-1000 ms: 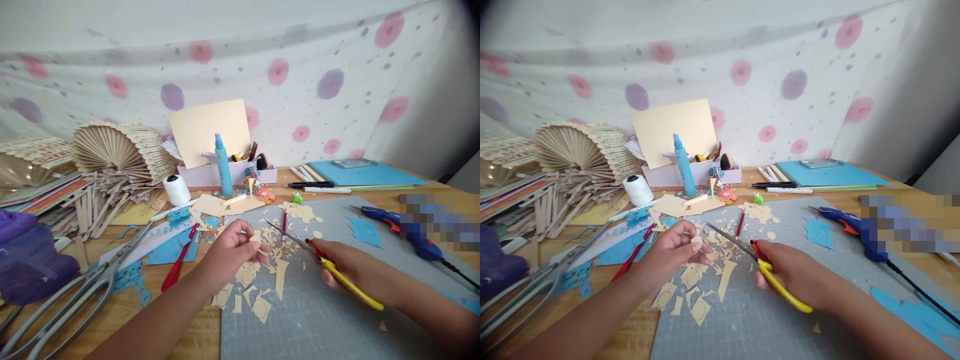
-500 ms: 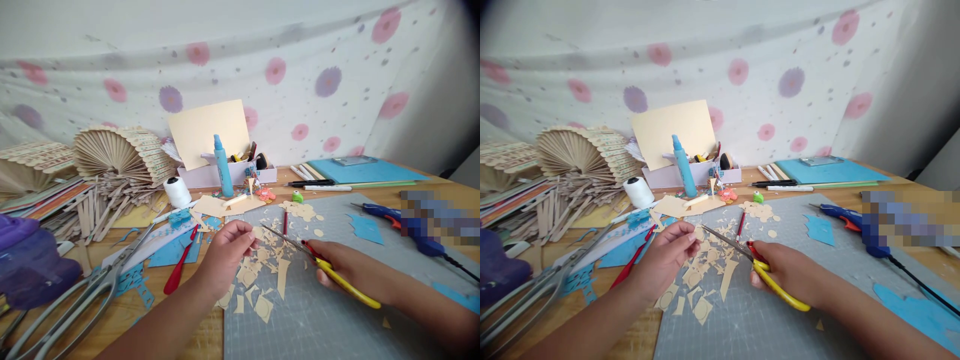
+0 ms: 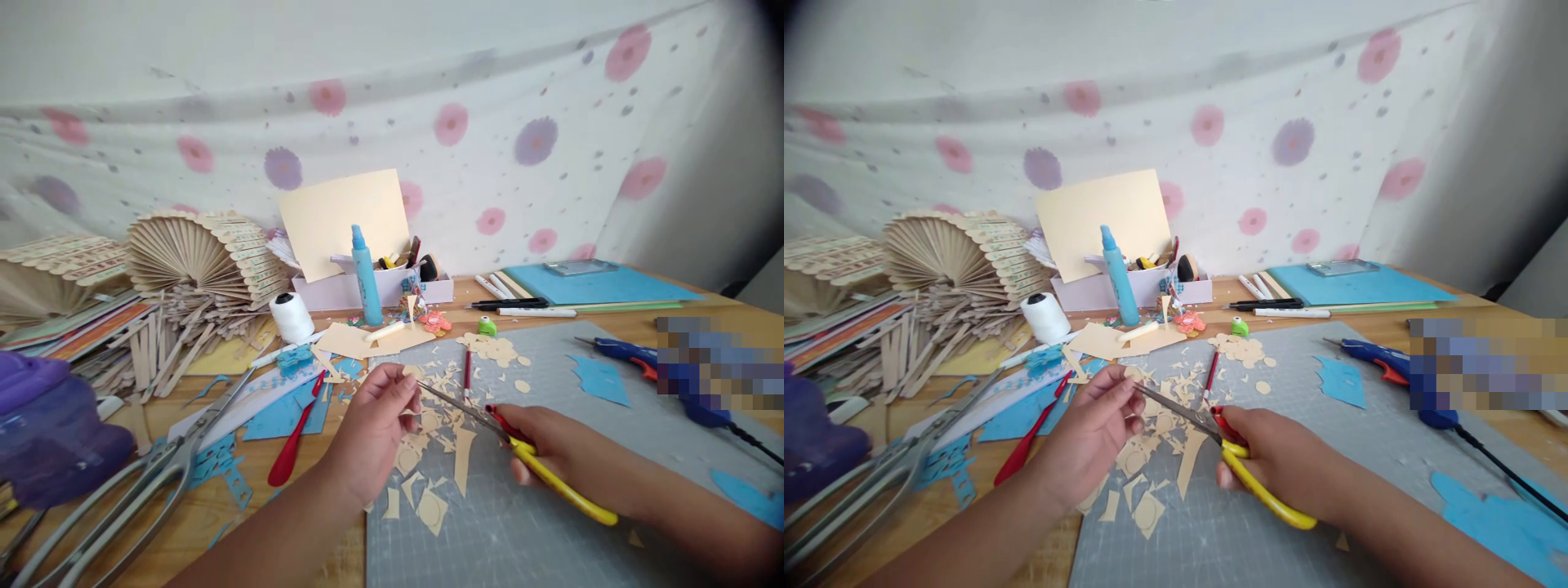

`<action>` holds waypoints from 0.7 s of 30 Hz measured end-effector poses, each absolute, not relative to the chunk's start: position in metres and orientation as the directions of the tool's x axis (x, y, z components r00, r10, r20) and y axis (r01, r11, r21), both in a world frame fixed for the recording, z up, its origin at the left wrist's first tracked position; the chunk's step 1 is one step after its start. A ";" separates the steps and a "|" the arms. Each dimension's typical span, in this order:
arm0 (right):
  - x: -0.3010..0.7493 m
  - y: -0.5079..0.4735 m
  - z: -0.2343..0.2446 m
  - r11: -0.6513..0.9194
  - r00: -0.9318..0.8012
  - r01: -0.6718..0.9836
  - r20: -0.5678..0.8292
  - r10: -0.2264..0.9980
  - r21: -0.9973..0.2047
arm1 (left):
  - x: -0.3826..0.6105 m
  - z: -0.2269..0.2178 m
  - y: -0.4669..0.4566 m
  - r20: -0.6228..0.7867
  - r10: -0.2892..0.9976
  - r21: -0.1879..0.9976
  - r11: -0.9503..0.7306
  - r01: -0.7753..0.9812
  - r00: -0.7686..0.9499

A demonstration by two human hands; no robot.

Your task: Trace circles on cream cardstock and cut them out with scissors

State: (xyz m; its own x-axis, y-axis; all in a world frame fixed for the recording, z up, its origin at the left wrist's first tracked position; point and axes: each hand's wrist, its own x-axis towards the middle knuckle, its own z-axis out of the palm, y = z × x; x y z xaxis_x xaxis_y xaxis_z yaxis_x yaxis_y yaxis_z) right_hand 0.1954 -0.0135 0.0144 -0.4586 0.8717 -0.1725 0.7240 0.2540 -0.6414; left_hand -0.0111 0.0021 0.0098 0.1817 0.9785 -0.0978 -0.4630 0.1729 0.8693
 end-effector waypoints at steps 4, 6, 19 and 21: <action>0.194 -0.012 0.012 0.224 -0.446 0.717 -0.187 0.876 -0.661 | -0.011 0.014 0.001 -0.091 0.981 0.851 0.166 -0.497 0.171; 0.193 -0.013 0.011 0.220 -0.447 0.704 -0.182 0.876 -0.676 | -0.010 0.015 -0.001 -0.060 0.984 0.864 0.134 -0.485 0.165; 0.186 -0.020 0.016 0.300 -0.488 0.661 -0.090 0.868 -0.688 | -0.010 0.018 -0.006 0.028 0.990 0.883 0.041 -0.467 0.140; 0.186 -0.021 0.013 0.297 -0.476 0.665 -0.082 0.875 -0.685 | -0.010 0.018 -0.006 0.037 0.990 0.891 0.030 -0.453 0.138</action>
State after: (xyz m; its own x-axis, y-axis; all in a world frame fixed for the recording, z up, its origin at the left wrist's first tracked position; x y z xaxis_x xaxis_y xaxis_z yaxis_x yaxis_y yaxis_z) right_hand 0.1865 -0.0209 0.0133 -0.4762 0.8755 -0.0823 0.6651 0.2974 -0.6850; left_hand -0.0095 -0.0062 0.0179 0.1375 0.9898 0.0368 -0.4534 0.0299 0.8908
